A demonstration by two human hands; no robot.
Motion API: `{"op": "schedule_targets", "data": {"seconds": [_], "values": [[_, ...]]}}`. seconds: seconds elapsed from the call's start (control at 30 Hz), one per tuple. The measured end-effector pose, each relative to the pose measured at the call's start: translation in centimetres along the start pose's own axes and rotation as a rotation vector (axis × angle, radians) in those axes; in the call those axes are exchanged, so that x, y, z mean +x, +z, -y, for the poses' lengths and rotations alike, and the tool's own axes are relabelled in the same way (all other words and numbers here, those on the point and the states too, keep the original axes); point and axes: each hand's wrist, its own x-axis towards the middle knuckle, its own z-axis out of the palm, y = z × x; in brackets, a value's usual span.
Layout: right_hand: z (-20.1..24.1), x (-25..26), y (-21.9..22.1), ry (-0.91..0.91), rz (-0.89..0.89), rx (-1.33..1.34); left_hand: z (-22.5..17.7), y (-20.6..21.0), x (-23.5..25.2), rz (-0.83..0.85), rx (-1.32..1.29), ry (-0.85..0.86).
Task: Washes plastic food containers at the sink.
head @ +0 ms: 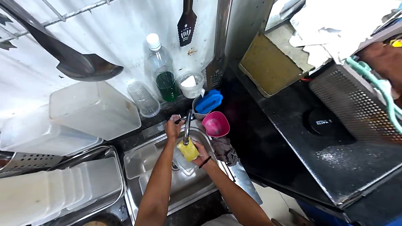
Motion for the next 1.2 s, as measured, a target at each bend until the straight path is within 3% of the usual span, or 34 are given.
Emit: {"op": "schedule_targets", "data": {"seconds": [0.1,0.2,0.27,0.3,0.4,0.47,0.53,0.6,0.73,0.87,0.93,1.03,1.1,1.2], "values": [[0.4,-0.9,1.5,-0.032,-0.083,-0.235,0.6,0.7,1.6,-0.001,0.247,0.123],[0.5,-3.1,3.9,-0.032,-0.176,-0.863,1.3,0.3,-0.2,-0.042,0.182,0.112],[0.4,-4.2,5.7,-0.003,-0.213,-1.113,0.2,-2.1,-4.9,-0.025,-0.093,-0.046],[0.1,-3.9,4.2,-0.082,-0.136,-1.19,0.5,-2.4,-7.9,-0.095,-0.212,-0.11],[-0.9,-3.0,1.6,-0.208,-0.057,-1.223,2.1,0.0,-17.9,-0.404,-0.185,-0.238],[-1.5,-2.6,1.7,-0.153,-0.116,-1.185,3.5,2.5,-21.4,-0.388,-0.185,-0.393],[-1.5,-2.4,2.1,-0.089,-0.101,-1.206,5.1,3.8,-21.8,-0.237,-0.295,-0.524],[-0.5,-2.4,1.6,-0.105,-0.002,-1.417,6.5,3.8,-21.2,-0.162,-0.349,-0.524],[0.9,-1.5,0.4,-0.369,0.011,-1.96,6.9,2.6,-21.5,-0.275,-0.338,-0.409],[-1.2,-2.4,0.2,-0.488,-0.042,-1.922,5.0,1.5,-22.8,-0.321,-0.915,-0.398],[-3.5,-3.8,0.0,-0.521,0.028,-1.872,4.3,1.5,-22.8,-0.325,-1.192,-0.418],[-6.4,-6.9,-0.4,-0.535,0.187,-1.815,4.3,1.7,-22.5,-0.317,-1.43,-0.38],[-5.9,-8.1,-0.8,-0.548,0.257,-1.837,4.9,1.5,-22.5,-0.262,-1.557,-0.324],[-3.8,-7.4,-0.3,-0.633,0.056,-1.854,4.5,1.3,-23.0,-0.23,-1.608,-0.355]]}}
